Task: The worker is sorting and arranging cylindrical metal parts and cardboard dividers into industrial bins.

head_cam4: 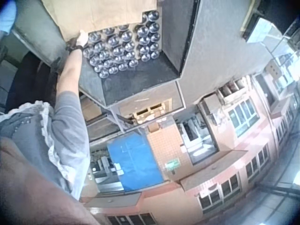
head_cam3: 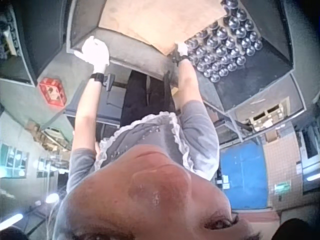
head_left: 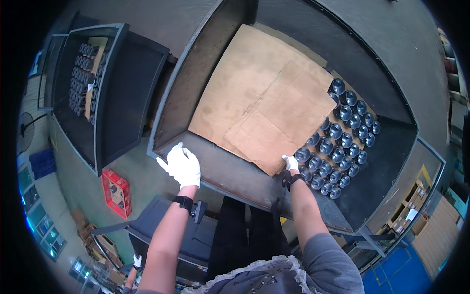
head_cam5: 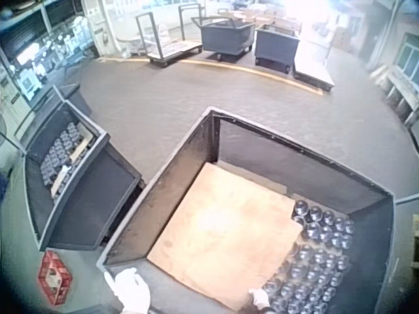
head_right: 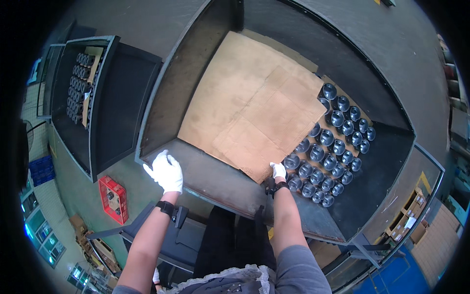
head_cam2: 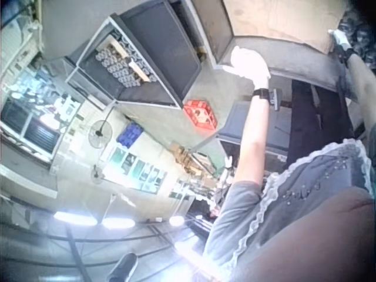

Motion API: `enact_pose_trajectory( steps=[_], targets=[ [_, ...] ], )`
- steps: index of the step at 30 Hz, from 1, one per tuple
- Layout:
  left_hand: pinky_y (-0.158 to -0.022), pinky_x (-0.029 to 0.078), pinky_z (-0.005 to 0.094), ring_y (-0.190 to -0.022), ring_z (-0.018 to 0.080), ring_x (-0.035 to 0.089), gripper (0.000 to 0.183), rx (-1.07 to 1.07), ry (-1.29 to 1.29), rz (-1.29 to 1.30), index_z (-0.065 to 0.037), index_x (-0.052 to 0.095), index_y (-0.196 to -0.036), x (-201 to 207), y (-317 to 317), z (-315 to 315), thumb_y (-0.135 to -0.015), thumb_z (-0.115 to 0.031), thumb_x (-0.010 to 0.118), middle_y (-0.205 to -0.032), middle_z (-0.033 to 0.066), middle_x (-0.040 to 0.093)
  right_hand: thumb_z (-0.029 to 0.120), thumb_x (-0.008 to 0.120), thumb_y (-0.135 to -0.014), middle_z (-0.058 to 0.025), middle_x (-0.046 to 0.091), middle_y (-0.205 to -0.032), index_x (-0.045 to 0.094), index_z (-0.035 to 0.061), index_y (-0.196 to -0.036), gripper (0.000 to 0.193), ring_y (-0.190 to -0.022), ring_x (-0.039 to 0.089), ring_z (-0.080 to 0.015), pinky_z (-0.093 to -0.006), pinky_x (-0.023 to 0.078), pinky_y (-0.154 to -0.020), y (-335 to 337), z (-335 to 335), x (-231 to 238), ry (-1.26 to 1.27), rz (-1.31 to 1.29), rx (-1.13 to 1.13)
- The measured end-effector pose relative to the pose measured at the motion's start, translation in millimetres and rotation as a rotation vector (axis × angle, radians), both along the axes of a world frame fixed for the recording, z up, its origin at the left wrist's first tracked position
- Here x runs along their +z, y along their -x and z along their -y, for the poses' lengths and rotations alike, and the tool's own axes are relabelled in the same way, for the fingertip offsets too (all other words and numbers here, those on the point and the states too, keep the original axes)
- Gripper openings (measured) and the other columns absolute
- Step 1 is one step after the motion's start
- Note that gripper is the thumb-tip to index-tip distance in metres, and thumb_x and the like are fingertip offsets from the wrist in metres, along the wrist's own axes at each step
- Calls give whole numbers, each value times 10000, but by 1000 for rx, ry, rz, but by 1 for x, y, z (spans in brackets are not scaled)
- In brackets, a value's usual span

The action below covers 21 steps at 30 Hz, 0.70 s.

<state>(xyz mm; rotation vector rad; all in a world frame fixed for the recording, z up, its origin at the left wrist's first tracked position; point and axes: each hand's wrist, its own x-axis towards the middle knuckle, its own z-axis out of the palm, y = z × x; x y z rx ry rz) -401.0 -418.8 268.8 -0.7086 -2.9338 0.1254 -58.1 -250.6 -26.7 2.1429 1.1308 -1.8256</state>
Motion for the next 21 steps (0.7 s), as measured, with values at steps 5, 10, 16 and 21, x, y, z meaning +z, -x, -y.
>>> enact_pose_trajectory(
  steps=[5, 10, 16, 21],
  targets=[
    [-1120, 232, 554, -999, 203, 626, 215, -22, -38, -11, -126, 681, -1039, -7, -3, -7, -847, -142, 586, -994, 39, 693, 181, 705, -800, -114, 664, -1111, 612, -18, -1139, 404, -1033, 603, -270, -366, 462, -883, -5, -21, 19, 37, -27, 48],
    [-1131, 201, 556, -1019, 199, 614, 223, -13, -59, 40, -114, 673, -1049, -9, -6, -17, -853, -139, 570, -1016, 41, 684, 215, 738, -814, -76, 583, -1234, 569, 66, -1198, 445, -1102, 550, -264, -435, 518, -818, -21, -47, 21, 134, -27, -36],
    [-1143, 167, 558, -1027, 203, 609, 234, -15, -60, 49, -107, 662, -1063, -9, -4, -7, -857, -144, 559, -1031, 44, 675, 247, 766, -798, -74, 555, -1013, 578, 42, -1036, 366, -934, 542, -231, -437, 558, -716, -19, -34, 24, 73, -118, -102],
    [-1145, 162, 558, -1006, 215, 618, 225, -9, -60, 41, -100, 666, -1048, -8, 0, 5, -853, -136, 561, -1014, 51, 677, 145, 719, -834, -5, 552, -1216, 555, 141, -1075, 291, -1156, 486, -231, -514, 394, -915, -8, -16, 13, 222, -168, -258]
  ],
)
